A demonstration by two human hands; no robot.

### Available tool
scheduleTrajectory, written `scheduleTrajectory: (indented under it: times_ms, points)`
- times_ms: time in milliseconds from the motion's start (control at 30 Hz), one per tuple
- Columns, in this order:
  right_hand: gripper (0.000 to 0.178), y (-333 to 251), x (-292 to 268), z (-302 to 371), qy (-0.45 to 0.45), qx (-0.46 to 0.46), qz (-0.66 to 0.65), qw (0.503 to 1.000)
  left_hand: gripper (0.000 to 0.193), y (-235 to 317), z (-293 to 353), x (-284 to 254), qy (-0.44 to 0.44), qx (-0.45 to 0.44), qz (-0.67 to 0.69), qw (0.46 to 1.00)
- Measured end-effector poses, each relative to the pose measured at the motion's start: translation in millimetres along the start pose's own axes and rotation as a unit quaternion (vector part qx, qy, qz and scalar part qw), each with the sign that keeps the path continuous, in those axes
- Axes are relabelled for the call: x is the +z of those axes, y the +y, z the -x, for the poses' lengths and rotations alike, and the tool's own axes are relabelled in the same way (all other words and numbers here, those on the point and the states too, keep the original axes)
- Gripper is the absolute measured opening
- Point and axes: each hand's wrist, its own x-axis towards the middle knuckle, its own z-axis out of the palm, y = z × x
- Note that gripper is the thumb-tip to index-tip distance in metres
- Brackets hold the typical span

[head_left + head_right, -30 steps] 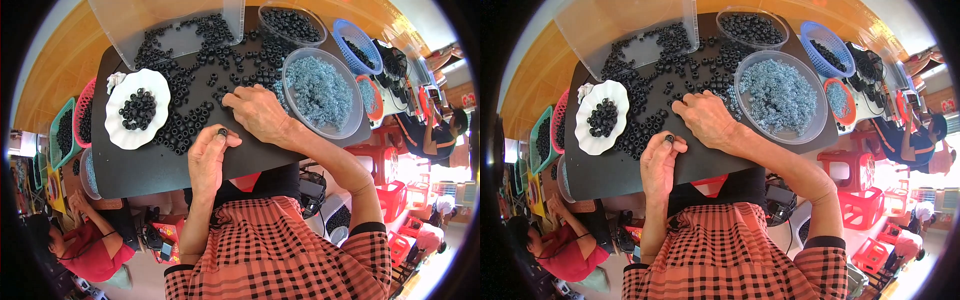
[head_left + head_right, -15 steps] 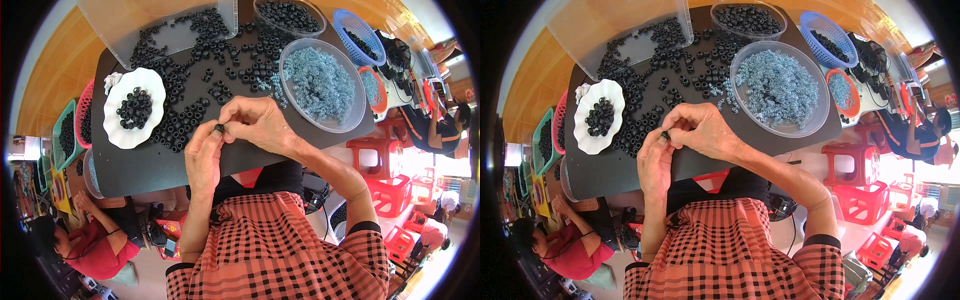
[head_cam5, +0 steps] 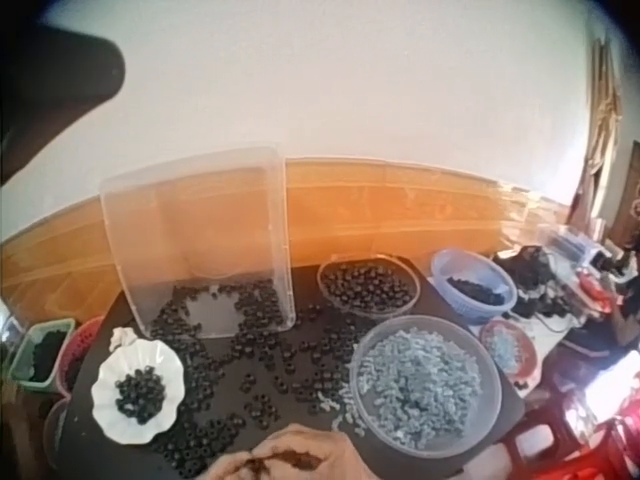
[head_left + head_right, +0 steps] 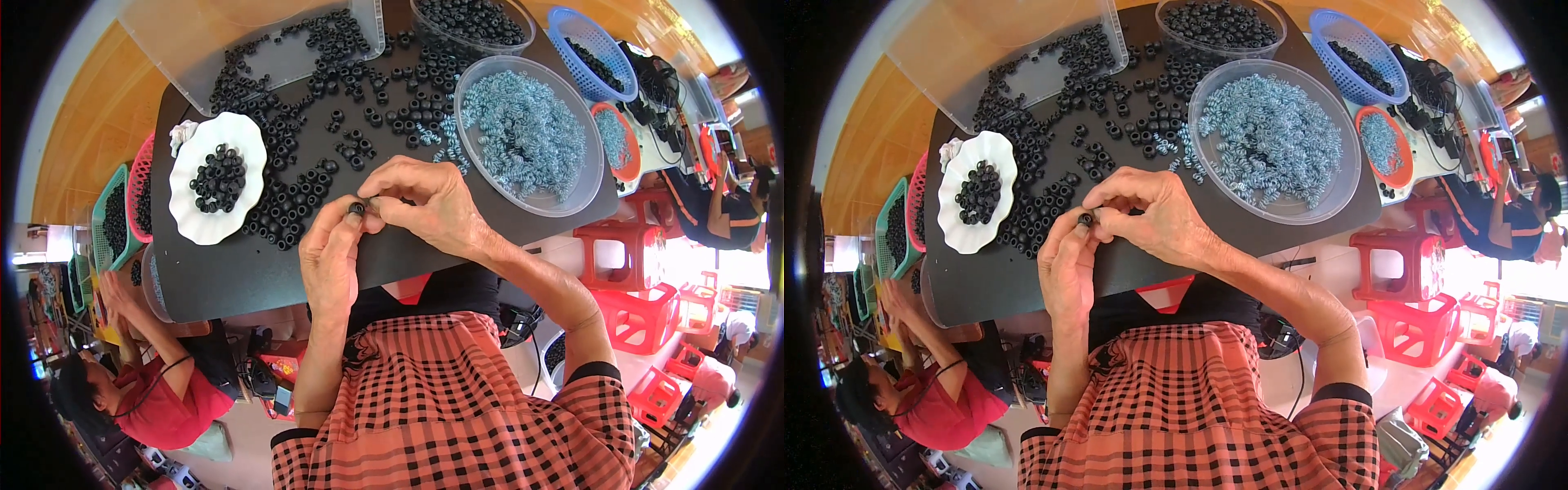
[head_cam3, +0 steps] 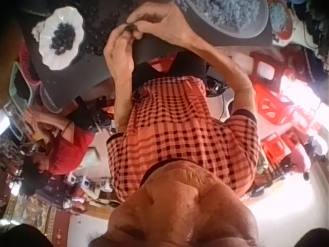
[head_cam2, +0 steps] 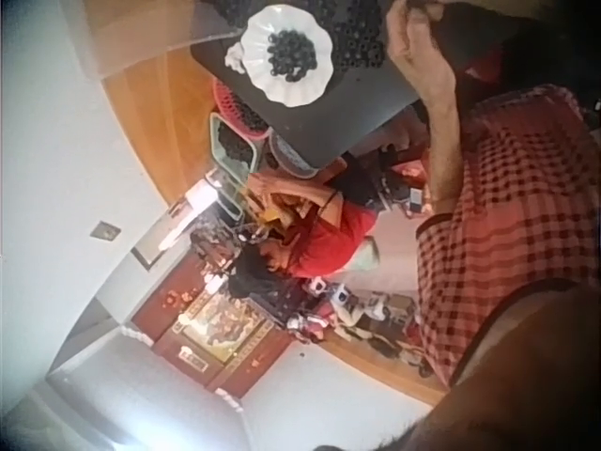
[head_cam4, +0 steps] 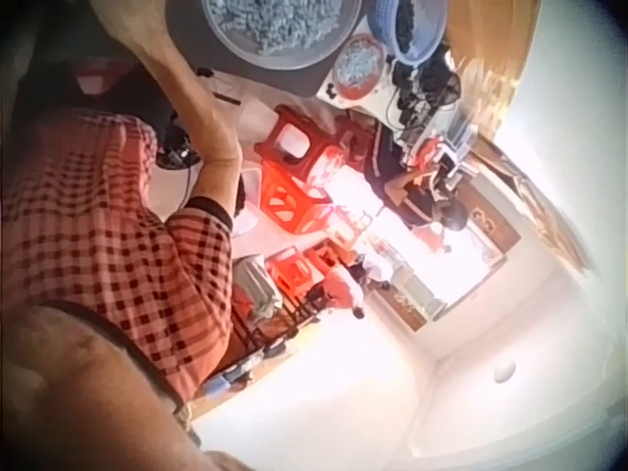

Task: The person assembles small components by inserting metal springs into plastic rings by hand.

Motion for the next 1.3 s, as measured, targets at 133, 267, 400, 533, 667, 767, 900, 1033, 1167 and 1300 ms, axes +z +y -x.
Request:
scheduleTrajectory:
  times_ms: [133, 267, 400, 533, 667, 767, 900, 1033, 1167, 1300]
  points:
    - [0.014, 0, 5, 0, 0.013, 0.013, -0.019, 1.0, 0.024, -2, 0, -4, 0.002, -0.008, 0.013, 1.0]
    - [0.015, 2, 9, 0, 0.034, -0.03, -0.001, 0.999, 0.026, -4, 0, -3, 0.007, 0.0, 0.002, 1.0]
    - [0.018, 2, 8, 2, 0.033, -0.081, 0.056, 0.995, 0.025, -4, 1, -1, 0.005, 0.014, -0.004, 1.0]
    - [0.018, 3, 9, 2, 0.04, -0.128, 0.118, 0.984, 0.025, -6, 2, 0, 0.019, 0.025, -0.038, 0.999]
    - [0.017, 2, 10, 4, 0.051, -0.071, 0.09, 0.992, 0.025, -9, 3, -1, 0.03, 0.029, -0.048, 0.998]
    - [0.018, 3, 11, 4, 0.055, -0.095, 0.105, 0.988, 0.025, -10, 4, -2, 0.049, 0.024, -0.064, 0.996]
    - [0.024, 8, 14, 6, 0.074, -0.082, 0.113, 0.987, 0.025, -10, 4, -3, 0.056, 0.027, -0.054, 0.997]
    - [0.029, 10, 14, 5, 0.054, -0.111, 0.121, 0.985, 0.03, -8, 1, -4, 0.044, 0.007, -0.016, 0.999]
    - [0.034, 7, 13, 4, 0.038, -0.149, 0.182, 0.971, 0.027, -3, -2, 0, 0.019, -0.036, 0.08, 0.996]
    - [0.037, 9, 14, 5, 0.052, -0.156, 0.194, 0.967, 0.027, -9, -3, -1, 0.001, -0.061, 0.142, 0.988]
